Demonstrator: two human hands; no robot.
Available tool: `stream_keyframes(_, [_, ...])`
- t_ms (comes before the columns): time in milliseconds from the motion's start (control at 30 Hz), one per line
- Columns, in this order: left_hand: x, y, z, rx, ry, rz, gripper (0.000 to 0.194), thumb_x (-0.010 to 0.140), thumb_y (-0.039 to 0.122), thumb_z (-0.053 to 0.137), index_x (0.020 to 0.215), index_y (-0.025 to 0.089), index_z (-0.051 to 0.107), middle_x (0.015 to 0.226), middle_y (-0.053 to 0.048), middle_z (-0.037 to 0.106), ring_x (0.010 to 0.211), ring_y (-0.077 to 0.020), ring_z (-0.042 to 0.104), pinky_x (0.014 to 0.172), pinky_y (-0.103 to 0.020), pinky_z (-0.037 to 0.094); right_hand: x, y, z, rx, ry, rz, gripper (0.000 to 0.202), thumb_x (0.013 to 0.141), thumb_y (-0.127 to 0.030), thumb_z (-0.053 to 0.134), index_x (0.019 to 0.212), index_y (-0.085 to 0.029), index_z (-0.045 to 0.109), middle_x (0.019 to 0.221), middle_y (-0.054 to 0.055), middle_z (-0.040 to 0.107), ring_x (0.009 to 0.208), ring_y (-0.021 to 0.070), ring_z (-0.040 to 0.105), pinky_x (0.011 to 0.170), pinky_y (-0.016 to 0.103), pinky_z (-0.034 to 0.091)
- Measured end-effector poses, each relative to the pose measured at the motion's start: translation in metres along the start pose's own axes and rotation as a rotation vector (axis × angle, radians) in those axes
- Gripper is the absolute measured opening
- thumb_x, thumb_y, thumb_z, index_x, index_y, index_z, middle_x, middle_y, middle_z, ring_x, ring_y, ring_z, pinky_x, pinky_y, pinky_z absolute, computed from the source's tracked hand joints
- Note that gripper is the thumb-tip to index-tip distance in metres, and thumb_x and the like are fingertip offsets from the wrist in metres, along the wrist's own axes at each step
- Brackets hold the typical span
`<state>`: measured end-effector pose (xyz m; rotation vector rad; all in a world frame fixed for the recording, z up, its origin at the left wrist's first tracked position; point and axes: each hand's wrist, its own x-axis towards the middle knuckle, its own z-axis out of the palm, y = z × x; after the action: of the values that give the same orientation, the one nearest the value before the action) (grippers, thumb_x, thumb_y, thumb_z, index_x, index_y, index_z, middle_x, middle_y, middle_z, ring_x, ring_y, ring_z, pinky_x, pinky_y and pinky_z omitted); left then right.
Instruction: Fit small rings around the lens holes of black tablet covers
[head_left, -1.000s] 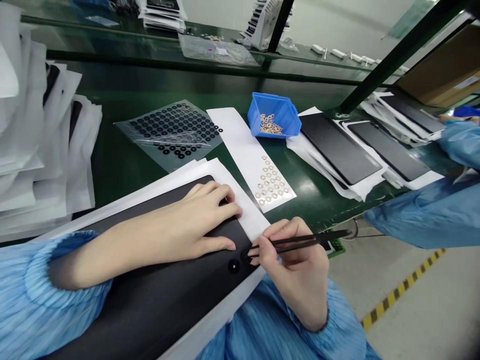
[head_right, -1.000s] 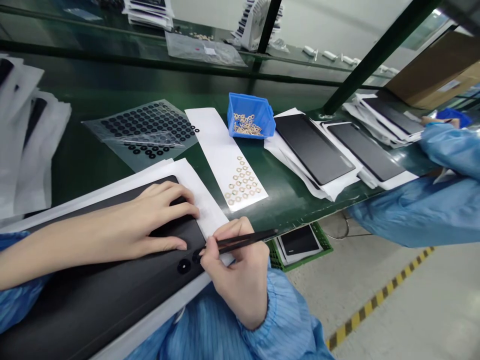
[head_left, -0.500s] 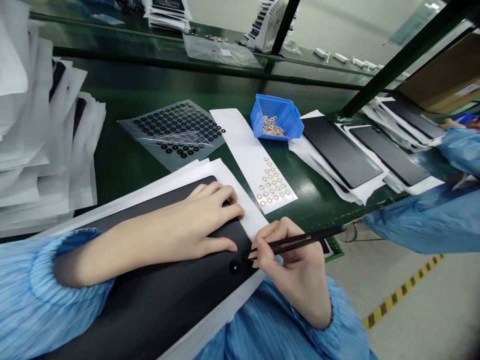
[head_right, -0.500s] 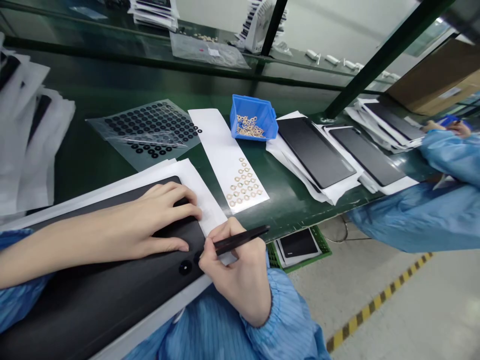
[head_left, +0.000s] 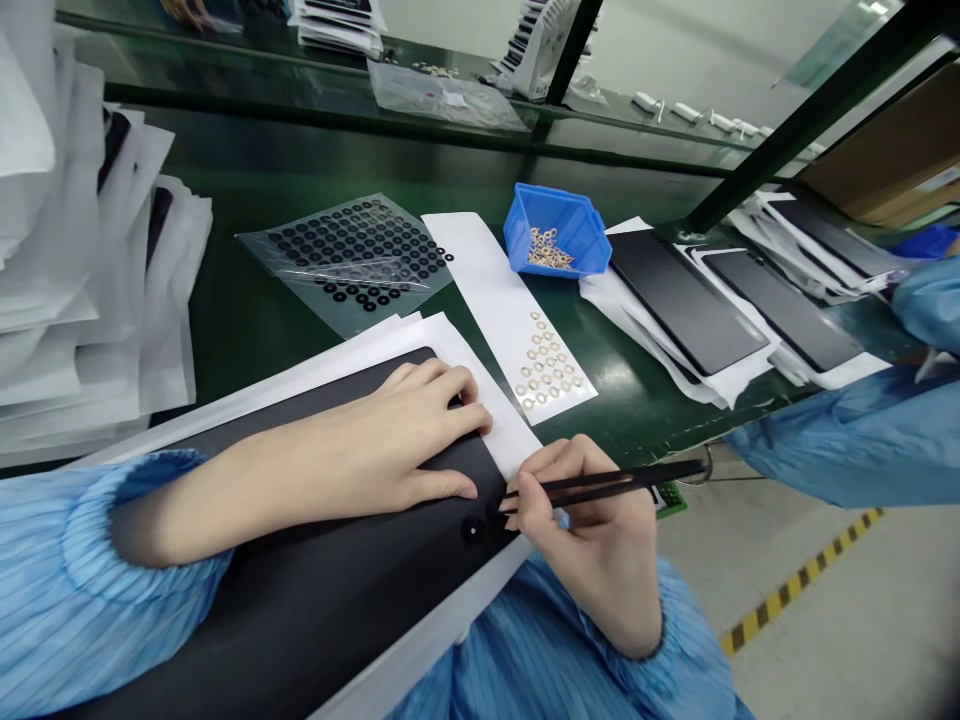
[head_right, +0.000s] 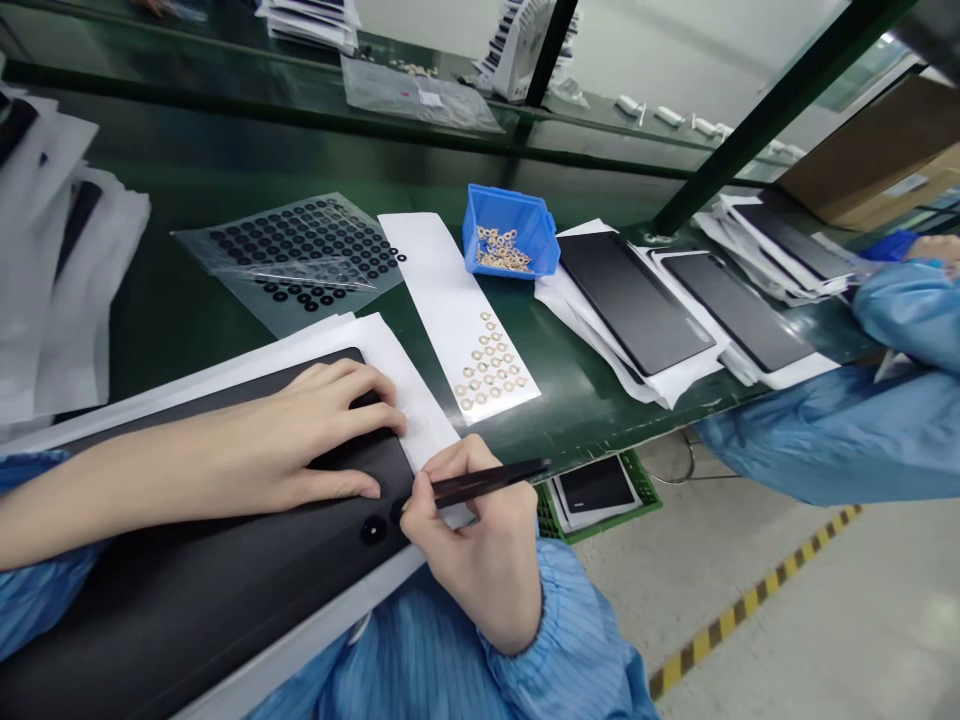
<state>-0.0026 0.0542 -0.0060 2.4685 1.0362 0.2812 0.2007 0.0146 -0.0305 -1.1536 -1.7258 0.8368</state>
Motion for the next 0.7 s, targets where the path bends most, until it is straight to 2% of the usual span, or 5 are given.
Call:
stream_keyframes(367, [0.001,0.003,-0.003,0.016,-0.028,-0.020,0.026,0.085,0.034,0.069,0.105,0.020,0.059,0.112,-0.008,0.053,0.103,-0.0274,0.048,0.087,-0.041,0.043,0.009,0.003,-0.004,-0.054,-0.135,-0.075,0.020,0.081,-0.011,0.055,0.067,-0.022,0.046,0.063,-0.002,0.055,0.053,0.0122,0.058,0.048,0.023,0.051])
stream_keyframes(600, [0.001,0.002,-0.002,0.009,-0.024,-0.009,0.027,0.086,0.034,0.068,0.108,0.021,0.059,0.113,-0.008,0.054,0.105,-0.0278,0.049,0.088,-0.042,0.044,0.011,0.006,-0.007,0.028,-0.171,-0.036,0.020,0.078,-0.011,0.057,0.065,-0.022,0.047,0.064,-0.002,0.056,0.052,0.0118,0.059,0.046,0.022,0.051])
stream_keyframes(700, [0.002,0.003,-0.003,-0.004,-0.023,-0.019,0.028,0.085,0.033,0.069,0.107,0.020,0.059,0.113,-0.009,0.054,0.104,-0.0284,0.048,0.088,-0.043,0.043,0.010,0.007,-0.009,0.157,-0.192,0.034,0.019,0.080,-0.011,0.059,0.067,-0.021,0.049,0.064,-0.003,0.058,0.049,0.0111,0.060,0.046,0.022,0.053])
